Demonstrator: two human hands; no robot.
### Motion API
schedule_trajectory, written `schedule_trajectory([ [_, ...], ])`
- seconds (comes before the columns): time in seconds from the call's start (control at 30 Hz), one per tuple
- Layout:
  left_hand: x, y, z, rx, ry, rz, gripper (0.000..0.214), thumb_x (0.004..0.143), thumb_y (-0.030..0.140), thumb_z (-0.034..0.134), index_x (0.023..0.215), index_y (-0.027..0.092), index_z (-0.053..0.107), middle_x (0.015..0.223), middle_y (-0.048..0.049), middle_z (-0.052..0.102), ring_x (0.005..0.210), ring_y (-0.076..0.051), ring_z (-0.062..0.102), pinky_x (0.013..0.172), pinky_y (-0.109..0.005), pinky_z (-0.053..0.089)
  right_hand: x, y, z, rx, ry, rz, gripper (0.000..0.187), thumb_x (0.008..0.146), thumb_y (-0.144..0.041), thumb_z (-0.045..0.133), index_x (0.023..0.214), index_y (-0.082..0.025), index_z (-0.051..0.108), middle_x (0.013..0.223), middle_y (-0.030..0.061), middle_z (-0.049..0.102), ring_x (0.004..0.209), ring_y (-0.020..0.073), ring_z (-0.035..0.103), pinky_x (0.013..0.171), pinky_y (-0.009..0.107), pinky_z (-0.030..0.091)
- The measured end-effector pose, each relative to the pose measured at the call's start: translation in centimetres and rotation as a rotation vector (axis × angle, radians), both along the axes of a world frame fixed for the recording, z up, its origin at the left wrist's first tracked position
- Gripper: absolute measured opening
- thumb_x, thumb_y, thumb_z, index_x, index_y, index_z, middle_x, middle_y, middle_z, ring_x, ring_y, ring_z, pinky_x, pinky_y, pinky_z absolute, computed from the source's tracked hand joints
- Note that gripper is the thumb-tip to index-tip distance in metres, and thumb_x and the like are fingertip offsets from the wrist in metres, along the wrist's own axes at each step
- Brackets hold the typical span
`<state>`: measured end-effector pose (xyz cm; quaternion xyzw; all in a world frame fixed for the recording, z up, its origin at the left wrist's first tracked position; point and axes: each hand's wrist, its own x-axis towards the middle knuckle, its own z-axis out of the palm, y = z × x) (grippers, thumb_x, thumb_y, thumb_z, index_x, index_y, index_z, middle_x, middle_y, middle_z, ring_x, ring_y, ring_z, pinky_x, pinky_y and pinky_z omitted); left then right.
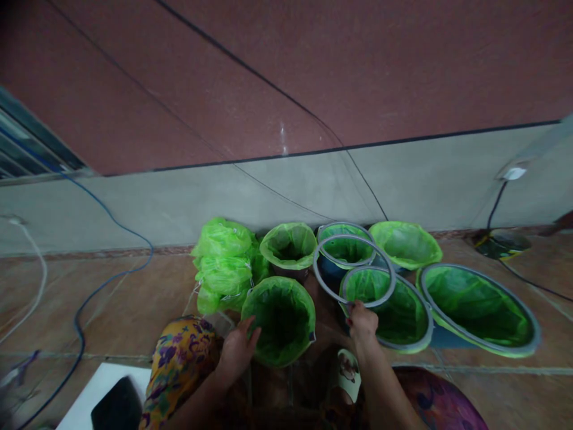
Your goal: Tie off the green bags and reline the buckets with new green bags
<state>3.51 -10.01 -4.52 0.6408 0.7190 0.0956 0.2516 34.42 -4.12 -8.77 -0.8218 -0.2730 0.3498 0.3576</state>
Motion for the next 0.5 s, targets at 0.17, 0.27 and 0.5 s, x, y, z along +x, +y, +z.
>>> schedule_trajectory([
  [0.17,-3.1,4.6,2.1,-0.056,-0.680,0.411,0.049,0.095,0.049,0.028,0.118,0.013,0.054,0.118,-0.0153,0.064,0.101,-0.020,0.065,0.083,-0.030,0.051,-4.0,-2.3,1.4,0.072,0.301,0.212,0.030,0.083,-0.046,0.045,0.069,-0.021,0.047,0.051,-0.0057,0.047,0.039,0.0080,0.041,0.040,0.021,0.036],
  [0.27,-5.0,6.8,3.1,-0.100,-0.833,0.523,0.057,0.095,0.055,0.020,0.120,0.015,0.050,0.106,-0.0118,0.068,0.080,-0.015,0.066,0.068,-0.028,0.052,-4.5,-3.0,2.5,-0.021,0.135,0.584,0.033,0.087,-0.048,0.040,0.070,-0.021,0.047,0.052,-0.0041,0.051,0.040,0.0096,0.045,0.041,0.022,0.034],
  [0.5,-5.2,10.5,2.8,-0.131,-0.234,0.000,0.019,0.083,0.020,0.051,0.076,0.015,0.068,0.071,-0.0019,0.066,0.065,-0.012,0.059,0.065,-0.023,0.045,-4.7,-1.9,5.6,-0.208,-0.655,1.096,0.035,0.092,-0.033,0.036,0.086,-0.013,0.064,0.093,0.0153,0.069,0.091,0.0225,0.065,0.075,0.028,0.043],
])
